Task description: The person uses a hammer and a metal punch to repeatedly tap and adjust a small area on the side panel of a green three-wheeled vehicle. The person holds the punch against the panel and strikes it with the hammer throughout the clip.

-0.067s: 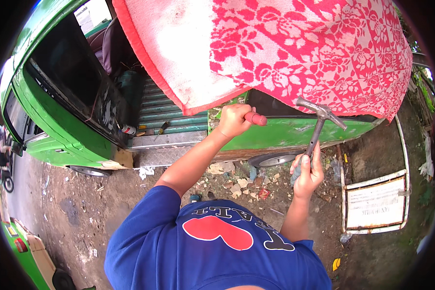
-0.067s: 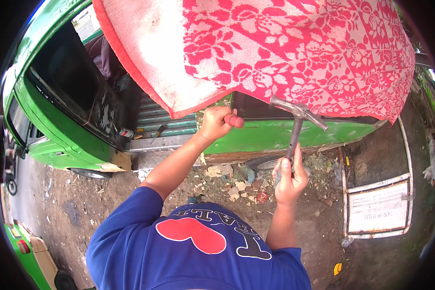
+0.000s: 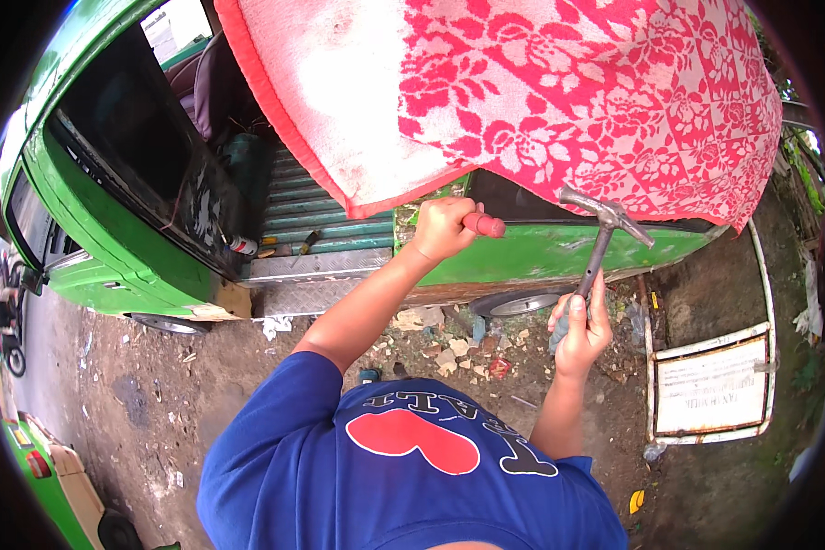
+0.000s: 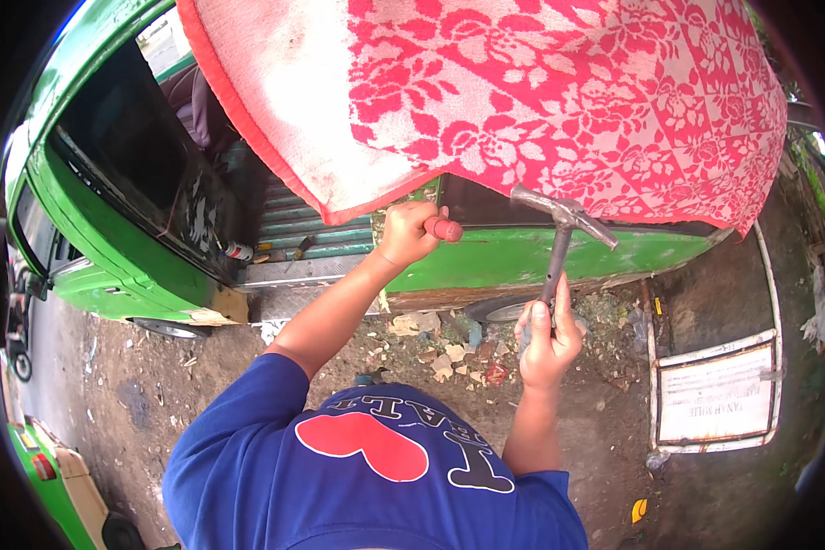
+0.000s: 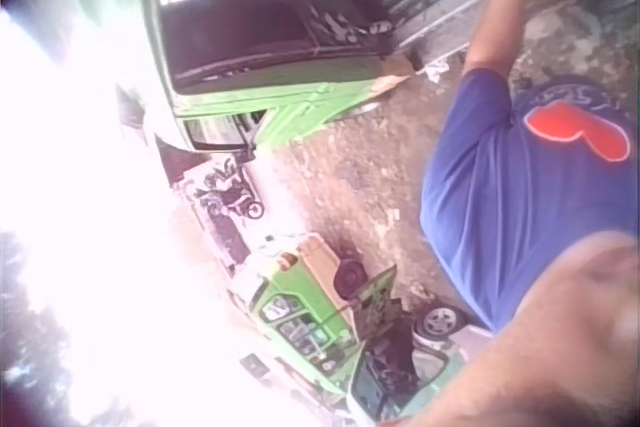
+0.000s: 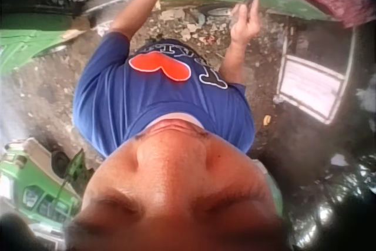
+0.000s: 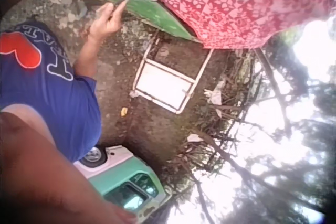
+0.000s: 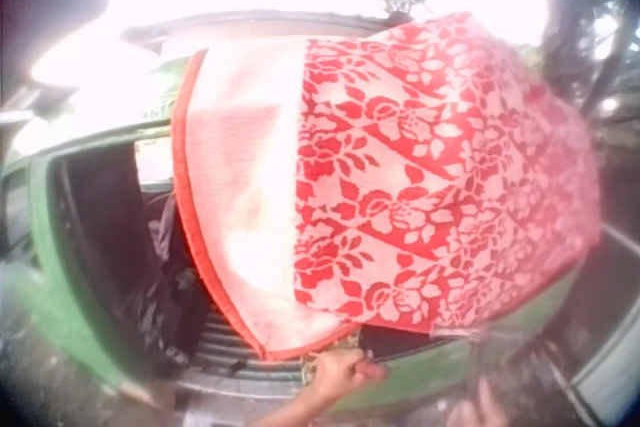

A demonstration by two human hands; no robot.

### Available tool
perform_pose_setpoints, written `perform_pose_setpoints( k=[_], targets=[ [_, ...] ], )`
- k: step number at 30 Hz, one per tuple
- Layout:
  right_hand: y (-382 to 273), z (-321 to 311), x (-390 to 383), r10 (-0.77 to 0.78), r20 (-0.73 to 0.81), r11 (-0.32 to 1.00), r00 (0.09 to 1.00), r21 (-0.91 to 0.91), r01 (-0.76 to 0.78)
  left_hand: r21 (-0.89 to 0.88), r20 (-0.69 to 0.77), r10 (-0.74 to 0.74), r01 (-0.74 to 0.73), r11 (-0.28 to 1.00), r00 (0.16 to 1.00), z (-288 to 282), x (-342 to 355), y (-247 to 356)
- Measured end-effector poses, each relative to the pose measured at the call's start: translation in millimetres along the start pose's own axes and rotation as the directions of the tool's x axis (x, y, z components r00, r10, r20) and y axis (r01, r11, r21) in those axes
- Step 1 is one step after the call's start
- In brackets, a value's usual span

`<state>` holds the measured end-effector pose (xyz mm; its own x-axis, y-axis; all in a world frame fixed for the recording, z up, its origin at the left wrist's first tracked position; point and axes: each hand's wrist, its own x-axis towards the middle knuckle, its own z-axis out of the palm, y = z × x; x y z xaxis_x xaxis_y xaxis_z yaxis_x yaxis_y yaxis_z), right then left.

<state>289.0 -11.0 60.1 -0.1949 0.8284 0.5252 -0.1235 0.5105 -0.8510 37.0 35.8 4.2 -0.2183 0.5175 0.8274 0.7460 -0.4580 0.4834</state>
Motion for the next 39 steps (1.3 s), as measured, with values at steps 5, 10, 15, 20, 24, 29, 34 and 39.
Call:
perform_pose_setpoints(
  k=[5, 10, 15, 20, 24, 29, 34, 39],
  targets=[
    [8, 1, -5, 0.082, -0.008, 0.996, 0.997, 0.047, -0.082, 0.043, 0.001, 0.022, -0.022, 0.999, 1.000, -2, 1, -5],
    [12, -1, -10, 0.128, -0.001, 0.992, 0.992, 0.012, -0.128, 0.045, 0.008, 0.058, -0.058, 0.997, 0.998, -1, 1, -8],
    [16, 0, -21, -0.034, -0.042, 0.998, 0.999, -0.060, 0.031, 0.067, 0.058, 0.065, -0.069, 0.995, 0.996, 2, 2, -12],
    [23, -4, -20, 0.135, 0.153, 0.902, 0.979, -0.427, -0.058, 0.045, 0.011, 0.046, -0.047, 0.998, 0.999, 2, 5, -12],
    [7, -5, -29, -0.016, -0.060, 0.999, 0.998, 0.042, 0.018, 0.067, 0.096, 0.013, -0.020, 0.998, 0.995, 4, 2, -17],
    [9, -2, -24, 0.053, 0.063, 0.973, 0.997, -0.226, -0.038, 0.057, 0.074, 0.006, -0.010, 0.998, 0.997, 3, -1, -15],
    [9, 9, -29, -0.059, 0.084, 0.967, 0.995, -0.242, 0.078, 0.022, 0.041, -0.030, 0.030, 0.999, 0.999, -2, 2, -14],
    [22, 1, -44, 0.008, 0.055, 0.983, 0.998, -0.182, 0.002, -0.029, -0.028, -0.052, 0.051, 0.998, 0.998, 5, -10, -27]
  ],
)
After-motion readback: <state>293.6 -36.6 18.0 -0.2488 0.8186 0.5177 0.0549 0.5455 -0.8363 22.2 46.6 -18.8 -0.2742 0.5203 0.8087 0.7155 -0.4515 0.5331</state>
